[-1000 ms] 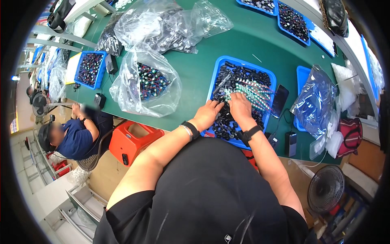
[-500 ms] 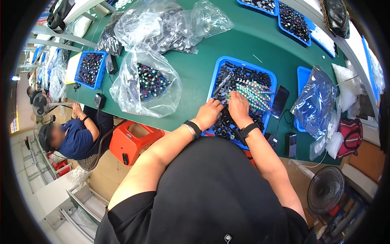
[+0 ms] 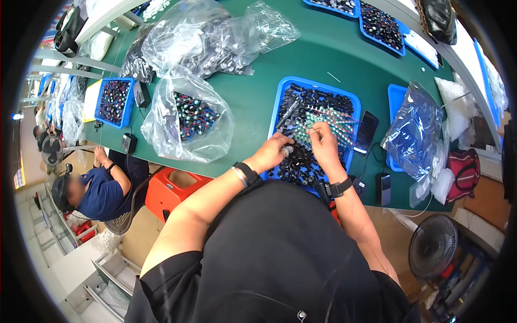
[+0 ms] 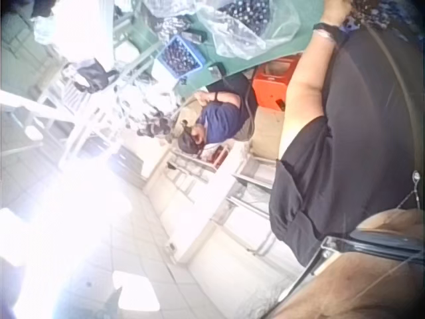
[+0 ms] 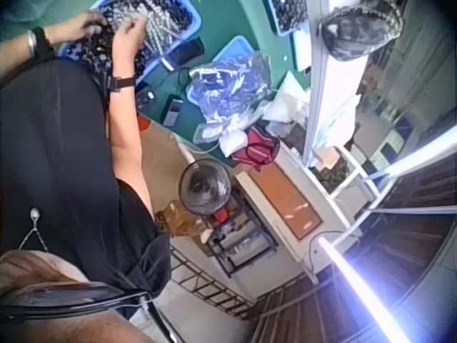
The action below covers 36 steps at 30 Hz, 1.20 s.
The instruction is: The person repeatedly picks small cylindrical electronic components from a blue tray and a plastic bag, attaches them to a white cylindrical base, and places the assembled units back into the tray. The task involves repetitive manual assembly of small parts at a workstation.
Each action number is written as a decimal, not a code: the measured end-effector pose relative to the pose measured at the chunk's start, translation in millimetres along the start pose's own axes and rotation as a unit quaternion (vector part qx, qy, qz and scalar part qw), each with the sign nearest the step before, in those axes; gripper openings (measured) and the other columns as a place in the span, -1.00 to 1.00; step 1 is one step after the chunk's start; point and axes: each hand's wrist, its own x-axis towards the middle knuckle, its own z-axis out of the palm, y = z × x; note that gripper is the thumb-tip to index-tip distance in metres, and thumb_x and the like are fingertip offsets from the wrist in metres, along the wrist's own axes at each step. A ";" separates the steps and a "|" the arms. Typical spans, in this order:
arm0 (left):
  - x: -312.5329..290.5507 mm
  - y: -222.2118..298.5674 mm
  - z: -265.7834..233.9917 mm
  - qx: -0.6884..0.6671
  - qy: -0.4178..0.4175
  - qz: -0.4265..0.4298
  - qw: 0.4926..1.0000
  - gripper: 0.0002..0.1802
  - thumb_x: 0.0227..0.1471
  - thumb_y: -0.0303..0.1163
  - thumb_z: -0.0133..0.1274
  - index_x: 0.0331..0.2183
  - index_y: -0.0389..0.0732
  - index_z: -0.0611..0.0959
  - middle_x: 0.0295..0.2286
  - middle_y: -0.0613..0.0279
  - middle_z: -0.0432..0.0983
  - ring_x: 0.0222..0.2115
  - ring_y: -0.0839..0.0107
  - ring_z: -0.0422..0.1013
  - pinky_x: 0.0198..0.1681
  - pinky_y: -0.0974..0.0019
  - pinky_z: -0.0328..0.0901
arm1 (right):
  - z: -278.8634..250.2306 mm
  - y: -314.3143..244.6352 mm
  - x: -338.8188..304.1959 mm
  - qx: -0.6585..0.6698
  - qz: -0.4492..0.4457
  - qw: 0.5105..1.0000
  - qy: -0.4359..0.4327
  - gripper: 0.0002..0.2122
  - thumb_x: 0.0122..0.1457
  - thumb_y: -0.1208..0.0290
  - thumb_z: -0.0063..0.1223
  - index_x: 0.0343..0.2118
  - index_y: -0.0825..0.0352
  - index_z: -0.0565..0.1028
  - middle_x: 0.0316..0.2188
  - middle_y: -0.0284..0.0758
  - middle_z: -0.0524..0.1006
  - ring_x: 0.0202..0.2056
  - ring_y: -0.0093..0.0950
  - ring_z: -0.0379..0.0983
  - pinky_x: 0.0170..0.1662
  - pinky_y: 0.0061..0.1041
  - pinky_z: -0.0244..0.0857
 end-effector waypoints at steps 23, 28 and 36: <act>-14.2 69.5 -36.7 -0.458 0.013 -0.126 0.880 -0.70 0.02 -0.52 0.07 -0.17 -0.36 0.47 -0.28 0.17 0.44 -0.24 0.31 0.47 -0.13 0.38 0.40 | -31.4 -49.5 -31.3 0.211 0.124 0.955 -0.167 -0.78 0.23 0.35 -0.08 -0.18 0.39 0.45 -0.44 -0.44 0.49 -0.47 -0.72 0.29 -0.42 -0.72 0.18; -14.1 67.0 -37.7 -0.453 0.025 -0.118 0.883 -0.63 -0.02 -0.54 0.10 -0.12 -0.38 0.45 -0.27 0.17 0.45 -0.25 0.42 0.44 -0.13 0.44 0.34 | -26.1 -53.7 -32.8 0.255 0.118 0.943 -0.180 -0.79 0.23 0.33 -0.07 -0.22 0.37 0.43 -0.48 -0.42 0.47 -0.49 -0.71 0.29 -0.42 -0.72 0.18; -17.4 69.9 -41.1 -0.354 -0.019 -0.127 0.927 -0.57 -0.06 -0.57 0.11 -0.08 -0.36 0.44 -0.30 0.22 0.48 -0.26 0.54 0.41 -0.15 0.49 0.31 | -22.4 -51.5 -32.5 0.229 0.120 0.948 -0.188 -0.80 0.22 0.34 -0.06 -0.22 0.37 0.43 -0.49 -0.42 0.47 -0.49 -0.69 0.30 -0.38 -0.68 0.21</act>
